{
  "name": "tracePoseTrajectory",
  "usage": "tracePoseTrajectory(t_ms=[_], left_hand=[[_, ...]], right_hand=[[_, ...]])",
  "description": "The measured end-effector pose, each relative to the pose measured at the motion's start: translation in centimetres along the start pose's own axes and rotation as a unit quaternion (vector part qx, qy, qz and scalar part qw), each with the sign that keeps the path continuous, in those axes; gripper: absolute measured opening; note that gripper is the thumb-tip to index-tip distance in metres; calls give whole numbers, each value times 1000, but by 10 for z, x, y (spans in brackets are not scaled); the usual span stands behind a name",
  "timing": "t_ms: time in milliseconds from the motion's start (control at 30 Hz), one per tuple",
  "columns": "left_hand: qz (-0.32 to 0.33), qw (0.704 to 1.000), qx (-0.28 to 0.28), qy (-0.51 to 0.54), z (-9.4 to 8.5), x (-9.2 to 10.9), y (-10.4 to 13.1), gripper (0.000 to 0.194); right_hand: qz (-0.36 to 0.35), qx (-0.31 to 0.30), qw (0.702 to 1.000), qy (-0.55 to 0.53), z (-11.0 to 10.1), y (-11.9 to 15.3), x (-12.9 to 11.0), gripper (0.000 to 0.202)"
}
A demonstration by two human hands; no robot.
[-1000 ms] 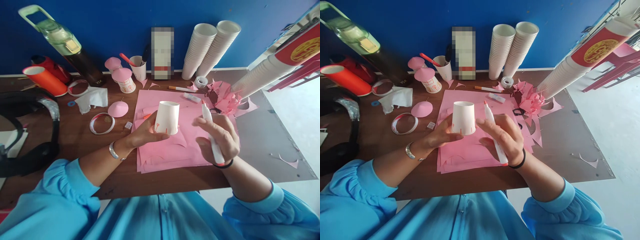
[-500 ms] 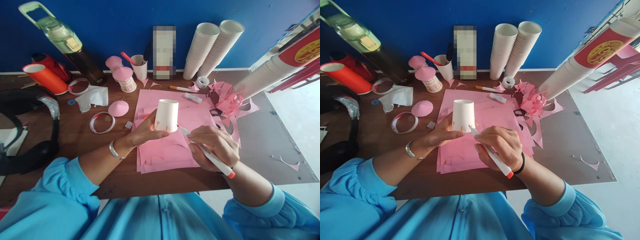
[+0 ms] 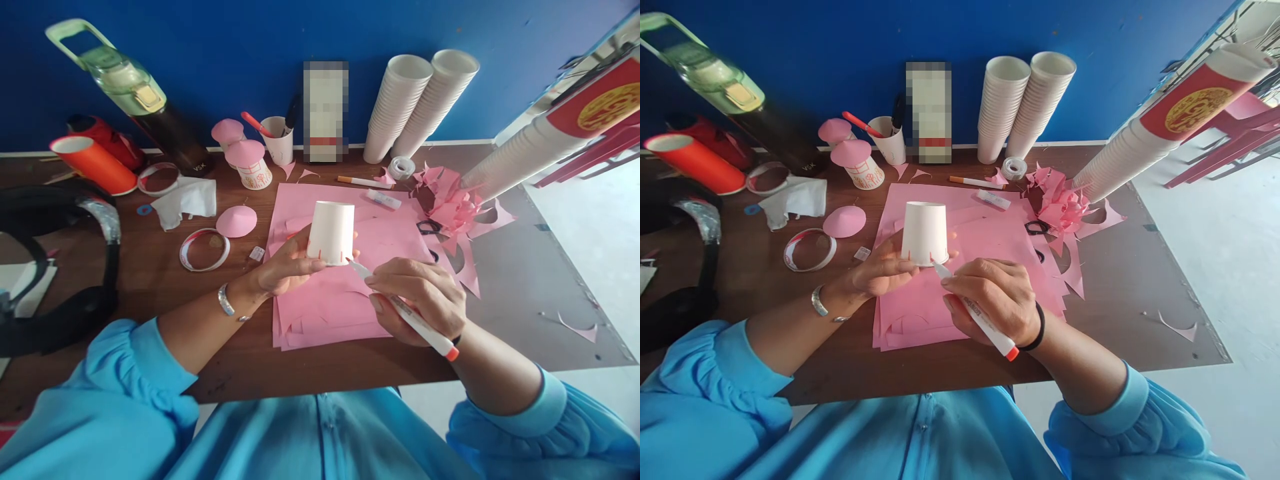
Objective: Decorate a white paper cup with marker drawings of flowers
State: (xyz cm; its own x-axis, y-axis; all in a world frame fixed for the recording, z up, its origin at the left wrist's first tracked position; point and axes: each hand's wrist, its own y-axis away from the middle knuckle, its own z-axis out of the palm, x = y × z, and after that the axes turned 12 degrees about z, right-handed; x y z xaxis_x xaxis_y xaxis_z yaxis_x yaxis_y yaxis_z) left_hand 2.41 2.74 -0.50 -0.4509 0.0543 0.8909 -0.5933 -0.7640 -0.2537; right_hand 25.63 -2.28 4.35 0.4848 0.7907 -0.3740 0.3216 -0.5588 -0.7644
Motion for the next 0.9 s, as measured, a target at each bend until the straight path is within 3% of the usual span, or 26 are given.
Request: tracePoseTrajectory(t_ms=[200, 633, 900], left_hand=[[-24, 999, -14, 23, -4, -9, 0, 59], [-65, 997, -44, 17, -1, -3, -6, 38], [-27, 998, -50, -4, -2, -1, -7, 37]], right_hand=[[8, -20, 1000, -7, 1, 4, 0, 22], [8, -20, 1000, -15, 0, 3, 0, 27], [15, -32, 999, -5, 0, 3, 0, 26]])
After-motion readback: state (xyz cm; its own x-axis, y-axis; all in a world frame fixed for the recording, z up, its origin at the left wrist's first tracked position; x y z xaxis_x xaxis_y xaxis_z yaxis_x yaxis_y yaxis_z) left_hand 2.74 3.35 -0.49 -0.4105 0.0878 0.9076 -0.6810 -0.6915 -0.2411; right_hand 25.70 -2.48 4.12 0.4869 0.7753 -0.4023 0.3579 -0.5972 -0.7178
